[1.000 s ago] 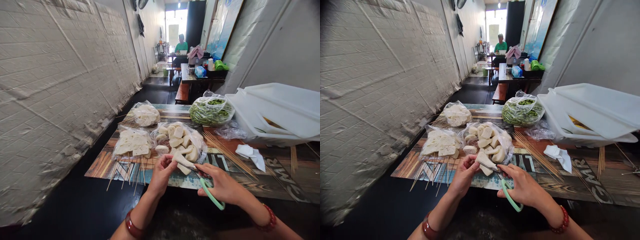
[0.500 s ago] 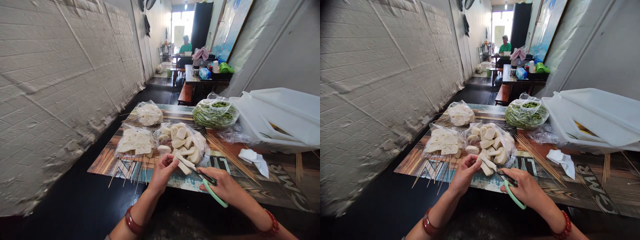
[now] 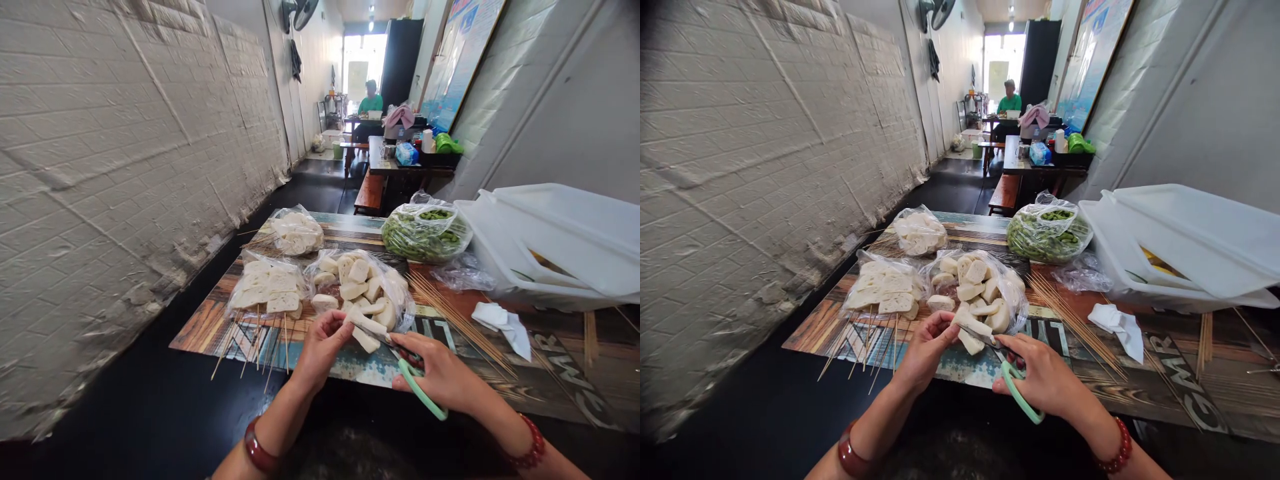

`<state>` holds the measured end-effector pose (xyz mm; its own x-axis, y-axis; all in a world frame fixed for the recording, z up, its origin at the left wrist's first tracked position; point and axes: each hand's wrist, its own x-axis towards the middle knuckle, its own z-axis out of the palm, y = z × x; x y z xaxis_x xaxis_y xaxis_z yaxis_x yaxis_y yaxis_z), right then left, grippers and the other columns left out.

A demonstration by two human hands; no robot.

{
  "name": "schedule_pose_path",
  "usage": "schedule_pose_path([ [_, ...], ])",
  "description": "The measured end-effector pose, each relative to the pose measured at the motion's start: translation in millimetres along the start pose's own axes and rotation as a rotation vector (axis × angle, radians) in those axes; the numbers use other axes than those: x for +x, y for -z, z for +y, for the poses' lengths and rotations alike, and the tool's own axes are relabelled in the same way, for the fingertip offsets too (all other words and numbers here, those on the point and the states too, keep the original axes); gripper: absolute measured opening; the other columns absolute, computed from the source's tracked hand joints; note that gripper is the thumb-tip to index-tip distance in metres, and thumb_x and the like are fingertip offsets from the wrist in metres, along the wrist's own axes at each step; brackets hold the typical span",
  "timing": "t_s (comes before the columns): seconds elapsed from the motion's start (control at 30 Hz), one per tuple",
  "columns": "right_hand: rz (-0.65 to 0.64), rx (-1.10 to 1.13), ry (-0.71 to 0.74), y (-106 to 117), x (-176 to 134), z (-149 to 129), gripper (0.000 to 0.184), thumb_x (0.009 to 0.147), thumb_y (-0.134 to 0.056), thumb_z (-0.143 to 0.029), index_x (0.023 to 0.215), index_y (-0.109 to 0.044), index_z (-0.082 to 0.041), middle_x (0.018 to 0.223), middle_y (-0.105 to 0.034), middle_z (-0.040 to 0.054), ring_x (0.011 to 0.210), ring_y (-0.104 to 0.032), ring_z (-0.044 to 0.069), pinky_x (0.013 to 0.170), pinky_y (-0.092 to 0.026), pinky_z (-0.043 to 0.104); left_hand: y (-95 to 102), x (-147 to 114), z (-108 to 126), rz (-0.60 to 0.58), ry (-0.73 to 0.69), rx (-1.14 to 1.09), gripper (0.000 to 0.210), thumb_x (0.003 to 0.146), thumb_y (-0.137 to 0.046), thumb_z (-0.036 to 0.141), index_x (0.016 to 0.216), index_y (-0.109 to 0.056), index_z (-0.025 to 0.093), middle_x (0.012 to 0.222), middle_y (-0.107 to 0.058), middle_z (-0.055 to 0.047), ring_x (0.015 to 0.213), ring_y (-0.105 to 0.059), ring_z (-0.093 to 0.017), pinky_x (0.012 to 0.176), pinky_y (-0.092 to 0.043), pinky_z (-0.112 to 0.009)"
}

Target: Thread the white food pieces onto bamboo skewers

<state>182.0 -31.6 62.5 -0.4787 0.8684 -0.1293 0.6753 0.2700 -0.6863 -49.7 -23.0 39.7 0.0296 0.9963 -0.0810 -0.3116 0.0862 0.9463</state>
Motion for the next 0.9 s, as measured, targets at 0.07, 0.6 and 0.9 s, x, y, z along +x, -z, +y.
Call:
schedule_pose_path([
  [0.07,-0.002,0.017,-0.005,0.4,3.0,-1.4,0.063,0.072,-0.077,-0.024,0.132,-0.063,-0.011,0.105,-0.069,0.0097,0.084,-0.065,0.023,0.080,-0.054,0.035,1.0,-1.8,2.6,0.009,-0.004,0.019,0.029,0.074,-0.080,0.039,0.083,-0.069,0.015,0.076,-0.067,-0.001,0.067,-0.056,-0.010,0.064,-0.044,-0.021],
  [0.6,0.008,0.044,0.086,-3.0,4.6,5.1,0.054,0.075,-0.078,-0.025,0.126,-0.068,-0.011,0.110,-0.074,0.0133,0.097,-0.069,0.029,0.089,-0.054,0.040,-1.9,-5.0,-0.3,0.016,0.051,-0.038,0.032,0.071,-0.082,0.041,0.082,-0.068,0.015,0.075,-0.067,-0.001,0.067,-0.058,-0.011,0.064,-0.046,-0.021],
  [0.9,0.081,0.066,0.128,-10.3,8.3,14.7,0.045,0.079,-0.077,-0.033,0.120,-0.073,-0.014,0.118,-0.075,0.0160,0.108,-0.070,0.035,0.095,-0.055,0.046,-0.1,-4.0,4.9,0.046,0.055,-0.029,0.035,0.068,-0.083,0.044,0.079,-0.068,0.015,0.074,-0.066,-0.001,0.066,-0.057,-0.012,0.064,-0.045,-0.023],
])
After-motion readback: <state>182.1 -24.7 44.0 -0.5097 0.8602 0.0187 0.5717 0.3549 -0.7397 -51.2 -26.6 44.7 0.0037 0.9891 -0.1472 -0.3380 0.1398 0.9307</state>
